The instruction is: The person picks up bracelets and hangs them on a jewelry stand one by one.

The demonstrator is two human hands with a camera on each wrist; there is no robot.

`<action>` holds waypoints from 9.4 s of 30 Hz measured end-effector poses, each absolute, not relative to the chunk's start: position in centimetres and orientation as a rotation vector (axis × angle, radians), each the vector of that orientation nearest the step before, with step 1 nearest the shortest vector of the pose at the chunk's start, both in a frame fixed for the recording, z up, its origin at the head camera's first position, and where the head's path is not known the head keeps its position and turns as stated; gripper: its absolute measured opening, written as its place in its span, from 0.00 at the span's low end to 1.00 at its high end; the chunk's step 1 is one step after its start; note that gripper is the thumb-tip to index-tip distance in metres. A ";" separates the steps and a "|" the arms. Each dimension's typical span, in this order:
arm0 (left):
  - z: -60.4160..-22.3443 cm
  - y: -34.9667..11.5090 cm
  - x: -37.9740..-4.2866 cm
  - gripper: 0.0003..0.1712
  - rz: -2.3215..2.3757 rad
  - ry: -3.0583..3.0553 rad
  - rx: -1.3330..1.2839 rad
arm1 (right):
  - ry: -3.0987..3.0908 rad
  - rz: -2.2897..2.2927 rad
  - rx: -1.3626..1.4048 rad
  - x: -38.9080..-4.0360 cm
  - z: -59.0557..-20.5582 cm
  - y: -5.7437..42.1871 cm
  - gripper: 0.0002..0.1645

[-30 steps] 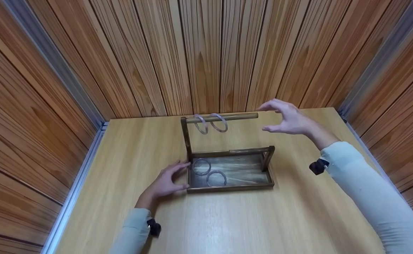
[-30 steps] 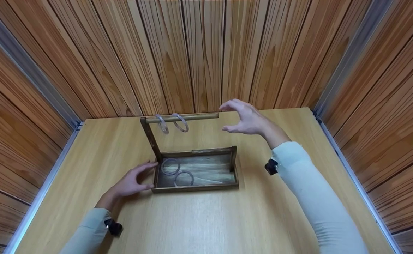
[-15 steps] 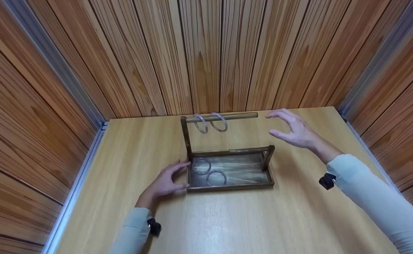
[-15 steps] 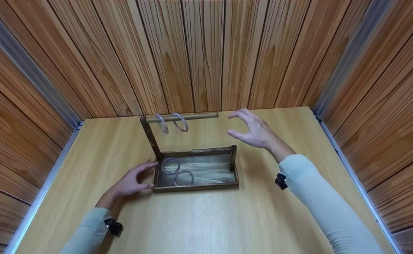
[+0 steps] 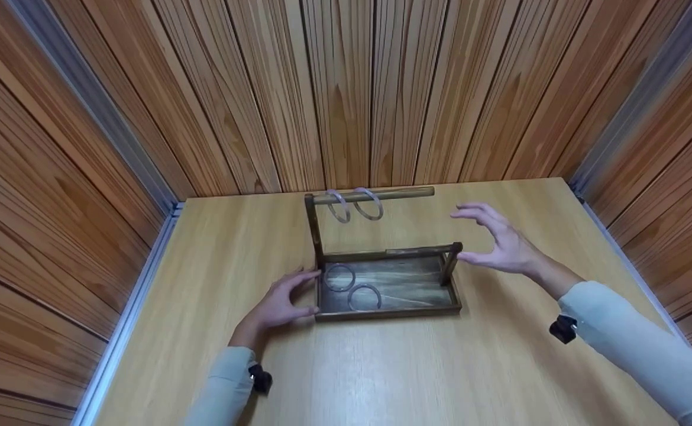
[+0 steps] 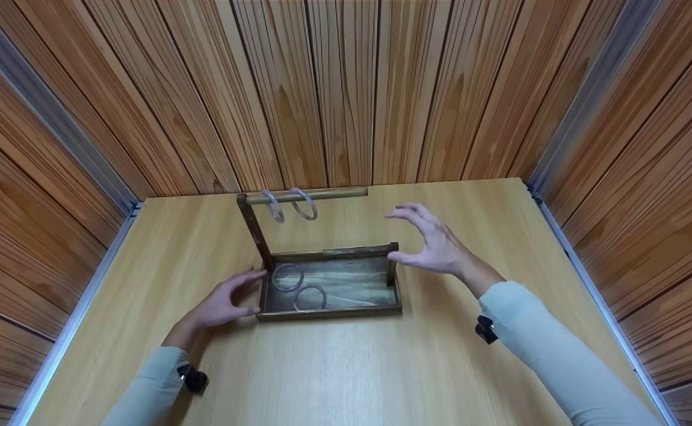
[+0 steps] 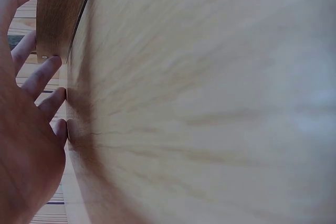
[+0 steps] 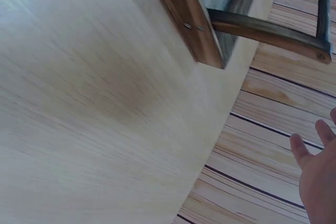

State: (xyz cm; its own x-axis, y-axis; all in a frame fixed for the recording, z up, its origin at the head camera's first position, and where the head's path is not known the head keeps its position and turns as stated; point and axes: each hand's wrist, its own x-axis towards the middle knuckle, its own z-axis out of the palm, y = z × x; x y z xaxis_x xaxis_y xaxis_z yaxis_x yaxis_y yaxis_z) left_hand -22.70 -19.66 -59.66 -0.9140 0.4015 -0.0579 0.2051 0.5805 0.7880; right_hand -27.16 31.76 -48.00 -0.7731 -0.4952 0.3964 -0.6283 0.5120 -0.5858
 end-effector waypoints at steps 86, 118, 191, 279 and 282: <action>-59.3 -19.6 -22.6 0.51 1.236 2.564 0.478 | -3.002 0.889 1.027 -24.5 -55.7 33.6 0.29; -55.5 -20.4 -23.6 0.48 1.212 2.599 0.601 | -3.132 0.815 0.958 -24.8 -55.0 33.4 0.35; -50.6 -7.5 -26.5 0.55 0.025 2.472 1.228 | -3.064 0.795 1.005 -24.9 -55.2 33.3 0.45; -52.1 -7.0 -27.9 0.43 0.297 2.550 1.127 | -3.104 0.836 0.961 -24.8 -54.9 33.2 0.48; -51.8 -7.1 -27.7 0.41 0.281 2.565 1.161 | -3.107 0.845 0.962 -24.8 -54.9 33.2 0.48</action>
